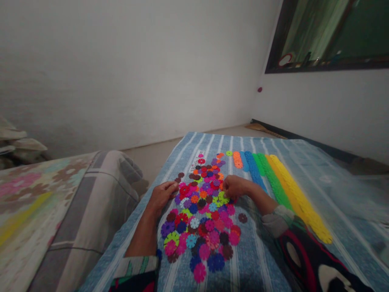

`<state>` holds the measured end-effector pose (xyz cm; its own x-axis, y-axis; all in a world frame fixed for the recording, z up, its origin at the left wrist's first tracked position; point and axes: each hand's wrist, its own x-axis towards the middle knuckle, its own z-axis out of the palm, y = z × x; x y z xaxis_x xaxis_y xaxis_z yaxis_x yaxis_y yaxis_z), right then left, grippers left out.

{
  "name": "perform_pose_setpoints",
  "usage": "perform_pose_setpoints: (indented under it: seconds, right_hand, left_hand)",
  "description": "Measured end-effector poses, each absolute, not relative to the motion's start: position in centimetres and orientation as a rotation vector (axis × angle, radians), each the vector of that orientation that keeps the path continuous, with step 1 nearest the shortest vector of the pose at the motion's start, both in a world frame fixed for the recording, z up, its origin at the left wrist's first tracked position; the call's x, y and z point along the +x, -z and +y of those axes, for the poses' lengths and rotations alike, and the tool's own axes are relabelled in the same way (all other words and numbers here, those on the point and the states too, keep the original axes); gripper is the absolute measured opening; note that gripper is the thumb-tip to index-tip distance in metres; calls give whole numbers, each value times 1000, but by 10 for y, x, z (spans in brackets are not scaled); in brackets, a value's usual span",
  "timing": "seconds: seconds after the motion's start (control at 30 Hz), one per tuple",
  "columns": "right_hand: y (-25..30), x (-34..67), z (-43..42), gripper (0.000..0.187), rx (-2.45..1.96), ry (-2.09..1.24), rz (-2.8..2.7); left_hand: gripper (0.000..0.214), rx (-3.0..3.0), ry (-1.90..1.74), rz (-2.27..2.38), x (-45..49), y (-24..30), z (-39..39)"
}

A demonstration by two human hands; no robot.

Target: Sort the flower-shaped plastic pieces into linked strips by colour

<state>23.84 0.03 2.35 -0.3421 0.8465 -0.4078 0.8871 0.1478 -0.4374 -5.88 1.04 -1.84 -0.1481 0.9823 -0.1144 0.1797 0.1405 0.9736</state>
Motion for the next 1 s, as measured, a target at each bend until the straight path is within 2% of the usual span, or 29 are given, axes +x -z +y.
perform_pose_setpoints:
  seconds: [0.07,0.2,0.3,0.63,0.77,0.87,0.93,1.0]
  right_hand:
    - [-20,240,2,2,1802,889,2362]
    - [-17,241,0,42,1795,603,2445]
    - [-18,239,-5,50,1710,478,2431]
    - [-21,235,-6,29,1752,457,2437]
    - [-18,242,1,11,1754,727,2559]
    - [-17,251,17,8,1807,1075,2551]
    - [-19,260,36,8,1929,1114,2530]
    - [-23,270,61,4,2089,999,2524]
  left_hand:
    - [45,1202,-1112,1512,-59,19,11]
    - [47,1226,-1090,1525,-60,19,11]
    - [49,1226,-1087,1539,-59,18,11]
    - [51,1227,-1070,1551,-61,15,11]
    - [50,1233,-1064,1570,-63,16,14]
    - [50,1241,-1059,1581,-65,17,15]
    - [50,1245,-1060,1600,-65,17,15]
    - [51,1254,-1061,1624,-66,17,15]
